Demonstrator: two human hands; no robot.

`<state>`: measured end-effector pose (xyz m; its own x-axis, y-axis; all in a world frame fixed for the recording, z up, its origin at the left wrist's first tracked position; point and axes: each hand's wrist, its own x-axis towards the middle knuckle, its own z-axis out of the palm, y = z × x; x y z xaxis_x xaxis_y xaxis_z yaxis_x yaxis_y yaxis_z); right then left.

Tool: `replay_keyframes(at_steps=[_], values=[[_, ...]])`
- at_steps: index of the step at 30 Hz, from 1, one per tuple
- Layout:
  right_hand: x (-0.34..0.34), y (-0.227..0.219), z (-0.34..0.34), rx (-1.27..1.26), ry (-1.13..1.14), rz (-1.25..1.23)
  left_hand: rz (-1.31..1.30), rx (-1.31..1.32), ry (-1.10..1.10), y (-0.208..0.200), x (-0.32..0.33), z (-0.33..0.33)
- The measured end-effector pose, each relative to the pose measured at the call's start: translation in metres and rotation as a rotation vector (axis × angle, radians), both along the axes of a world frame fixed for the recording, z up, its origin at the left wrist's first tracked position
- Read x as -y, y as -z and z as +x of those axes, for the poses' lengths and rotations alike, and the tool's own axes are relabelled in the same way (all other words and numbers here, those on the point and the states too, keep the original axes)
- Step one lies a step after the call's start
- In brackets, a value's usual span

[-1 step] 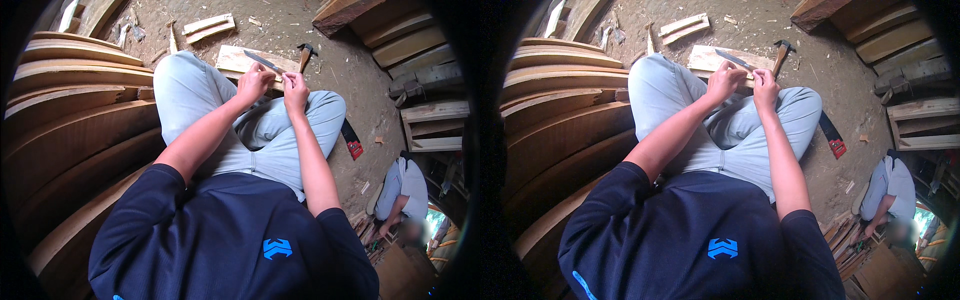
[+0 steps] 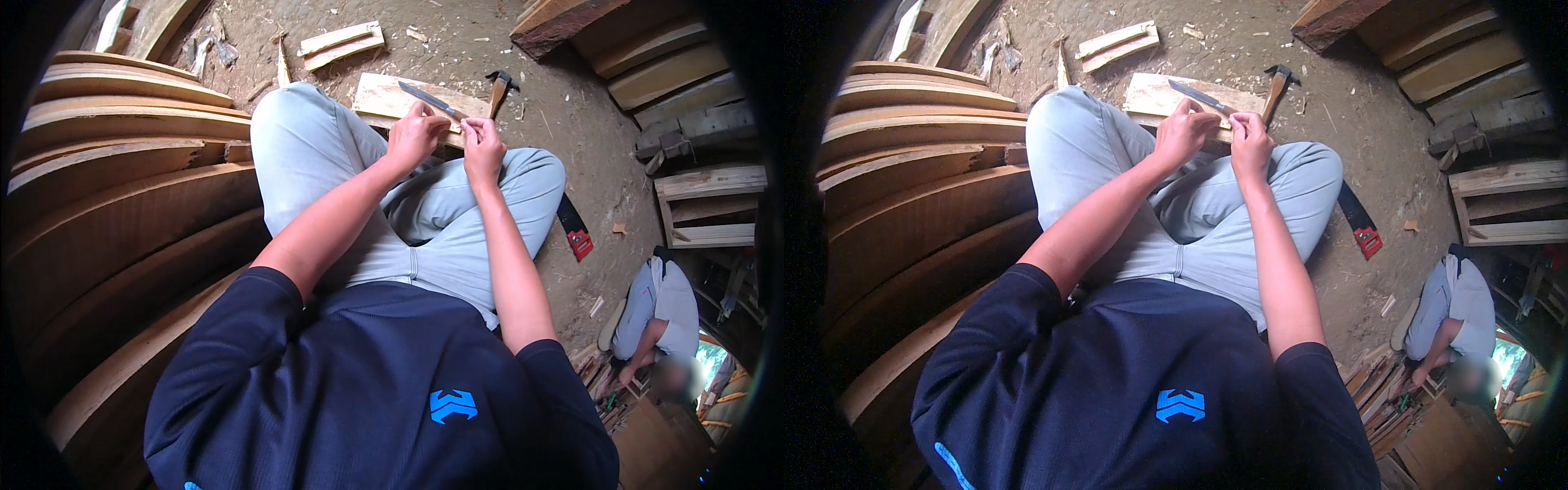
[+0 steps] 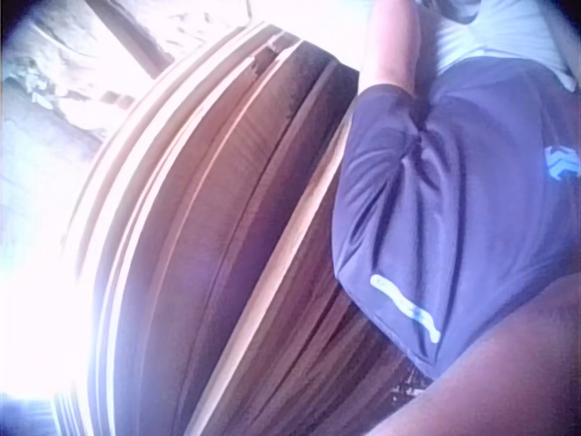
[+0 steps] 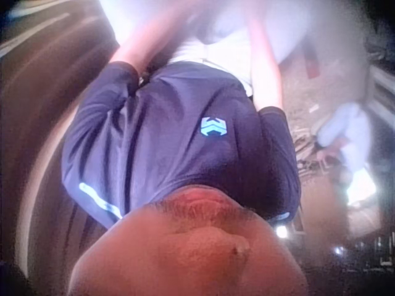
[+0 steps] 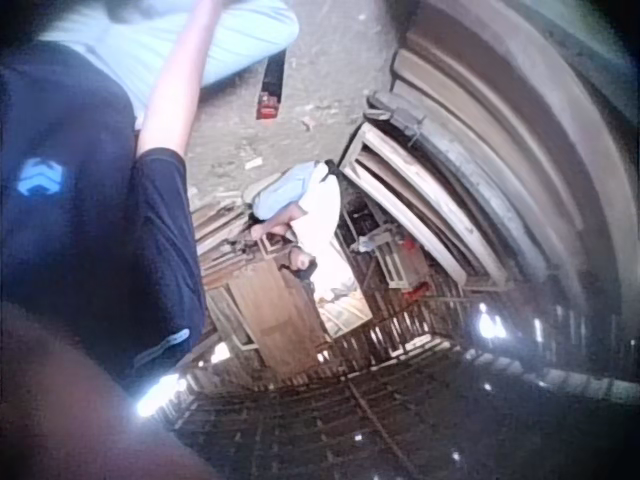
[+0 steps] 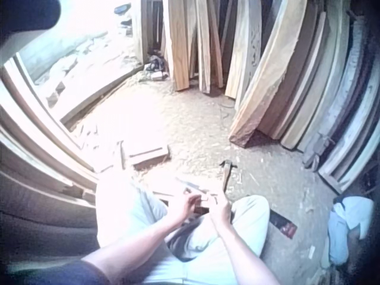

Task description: The person sits on the floor and assembles small wooden pieces. They use a hammer to tap the pieces together and inspect the fit. Another person works nearby in the background.

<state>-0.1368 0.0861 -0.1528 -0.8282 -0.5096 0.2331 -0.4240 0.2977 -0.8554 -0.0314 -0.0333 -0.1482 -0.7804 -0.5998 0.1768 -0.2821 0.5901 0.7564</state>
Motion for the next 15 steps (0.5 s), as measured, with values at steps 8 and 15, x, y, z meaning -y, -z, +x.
replay_keyframes(at_steps=[8, 15], values=[[0.000, -0.005, 0.002, -0.065, -0.016, 0.042, 0.001, 0.034, 0.014, -0.008, -0.002, 0.001], [-0.001, -0.004, 0.001, -0.087, -0.001, 0.044, -0.059, -0.042, 0.133, 0.003, -0.003, 0.007]])
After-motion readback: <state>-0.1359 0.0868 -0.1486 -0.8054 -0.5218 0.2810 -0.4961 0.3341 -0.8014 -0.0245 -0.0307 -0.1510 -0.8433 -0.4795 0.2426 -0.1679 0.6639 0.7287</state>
